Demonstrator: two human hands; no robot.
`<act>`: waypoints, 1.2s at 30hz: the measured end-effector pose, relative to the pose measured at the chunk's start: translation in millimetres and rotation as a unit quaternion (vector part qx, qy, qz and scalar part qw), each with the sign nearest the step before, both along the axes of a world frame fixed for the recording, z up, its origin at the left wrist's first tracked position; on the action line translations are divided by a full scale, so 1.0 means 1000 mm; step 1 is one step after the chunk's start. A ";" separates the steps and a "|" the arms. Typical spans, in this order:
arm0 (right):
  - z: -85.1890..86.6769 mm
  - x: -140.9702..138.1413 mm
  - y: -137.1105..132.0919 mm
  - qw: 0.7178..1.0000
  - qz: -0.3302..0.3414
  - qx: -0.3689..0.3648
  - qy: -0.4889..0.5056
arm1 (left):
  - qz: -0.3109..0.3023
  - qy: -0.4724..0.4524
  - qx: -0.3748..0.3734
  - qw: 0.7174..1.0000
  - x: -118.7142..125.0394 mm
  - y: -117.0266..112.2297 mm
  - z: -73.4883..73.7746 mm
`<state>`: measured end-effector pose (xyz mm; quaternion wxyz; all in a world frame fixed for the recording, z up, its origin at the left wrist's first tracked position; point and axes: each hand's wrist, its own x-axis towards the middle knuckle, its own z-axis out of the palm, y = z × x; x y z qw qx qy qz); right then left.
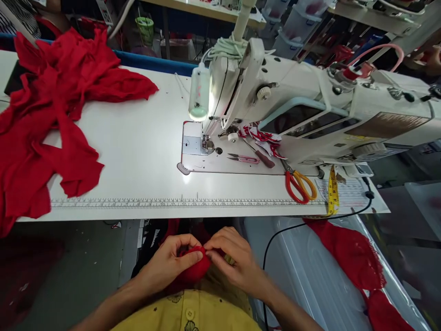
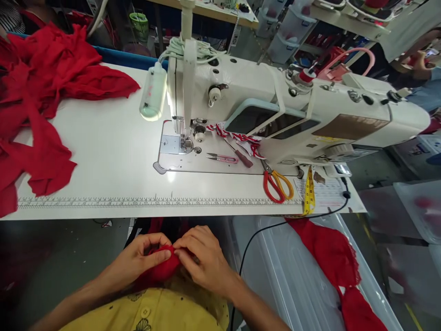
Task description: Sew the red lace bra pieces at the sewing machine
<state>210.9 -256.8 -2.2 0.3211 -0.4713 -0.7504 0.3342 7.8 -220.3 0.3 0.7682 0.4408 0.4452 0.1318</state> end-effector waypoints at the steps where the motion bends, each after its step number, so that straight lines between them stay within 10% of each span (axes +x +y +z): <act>1: -0.001 0.000 0.001 1.000 -0.002 -0.016 0.015 | 0.001 -0.004 -0.006 1.000 0.000 0.000 -0.001; 12: 0.001 -0.004 0.002 0.998 -0.043 0.047 0.013 | 0.047 -0.037 -0.088 0.994 -0.002 0.000 -0.011; 27: 0.015 -0.009 0.010 0.950 0.075 0.206 -0.224 | 0.040 0.000 -0.043 0.998 0.002 0.004 0.000; 32: 0.002 -0.011 0.015 0.999 -0.022 0.008 0.026 | 0.040 -0.029 -0.125 0.991 0.002 0.008 -0.001; 36: -0.004 -0.010 0.013 0.953 -0.071 -0.204 0.212 | 0.030 -0.040 -0.151 0.987 0.003 0.012 0.005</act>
